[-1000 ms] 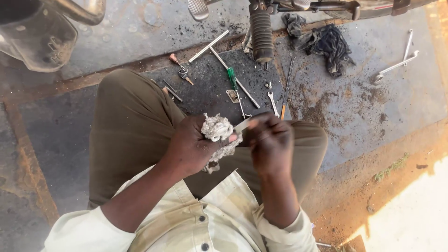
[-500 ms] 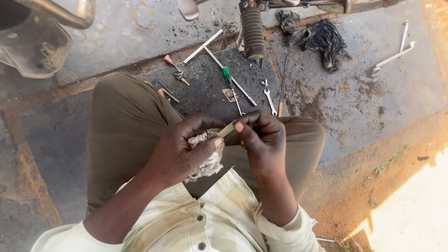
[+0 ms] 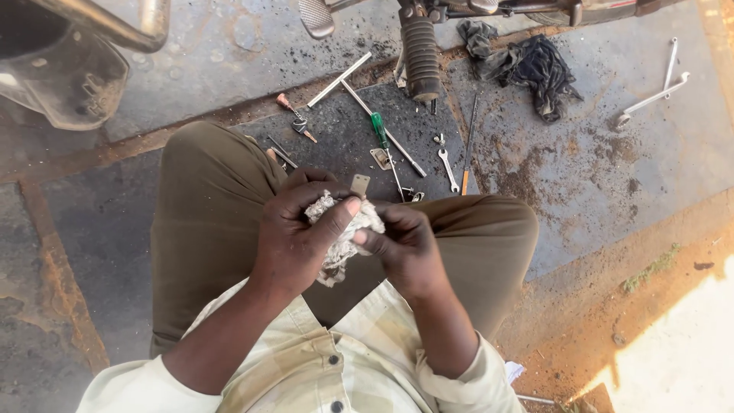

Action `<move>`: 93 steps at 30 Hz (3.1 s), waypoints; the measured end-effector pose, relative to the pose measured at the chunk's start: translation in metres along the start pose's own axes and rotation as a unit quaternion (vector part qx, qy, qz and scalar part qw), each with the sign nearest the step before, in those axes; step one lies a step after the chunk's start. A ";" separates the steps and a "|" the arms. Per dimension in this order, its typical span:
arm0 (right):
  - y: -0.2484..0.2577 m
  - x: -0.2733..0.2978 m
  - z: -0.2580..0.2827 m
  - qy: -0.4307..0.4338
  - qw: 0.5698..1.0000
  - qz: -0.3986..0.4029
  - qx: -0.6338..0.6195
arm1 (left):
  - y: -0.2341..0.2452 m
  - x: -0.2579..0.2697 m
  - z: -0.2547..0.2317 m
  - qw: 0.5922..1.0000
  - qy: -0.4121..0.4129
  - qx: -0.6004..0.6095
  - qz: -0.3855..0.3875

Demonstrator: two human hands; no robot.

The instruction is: The recorder is repairing and cleaning a small mechanical component from a motorcycle using a screwdriver and a cloth.

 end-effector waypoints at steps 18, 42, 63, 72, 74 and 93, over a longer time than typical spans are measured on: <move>0.035 -0.002 -0.028 -0.022 0.991 -0.122 0.046 | -0.001 0.010 -0.005 0.967 0.227 -0.061 0.095; 0.028 0.011 0.061 0.257 0.920 -0.203 0.213 | 0.003 0.022 0.002 0.945 0.280 -0.054 0.159; 0.029 -0.004 0.022 0.049 0.945 -0.126 0.297 | -0.019 0.003 0.056 0.954 0.258 -0.078 0.130; 0.079 -0.073 0.110 -0.033 0.838 -0.291 0.460 | -0.008 -0.015 0.140 0.843 0.465 0.247 0.106; 0.093 -0.108 0.144 0.009 0.821 -0.300 0.485 | -0.009 -0.011 0.170 0.715 0.572 0.394 0.081; 0.123 -0.184 0.139 -0.018 0.856 -0.265 0.444 | -0.011 -0.024 0.203 0.715 0.515 0.473 -0.009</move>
Point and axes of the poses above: each hand's wrist, its own x-axis away from the middle knuckle, its own y-axis out of the back of the hand, z = x × y, the point moved 6 cm from there along -x, towards the middle knuckle, and after that the axes turned 3 degrees about -z, right-handed, at the moved point
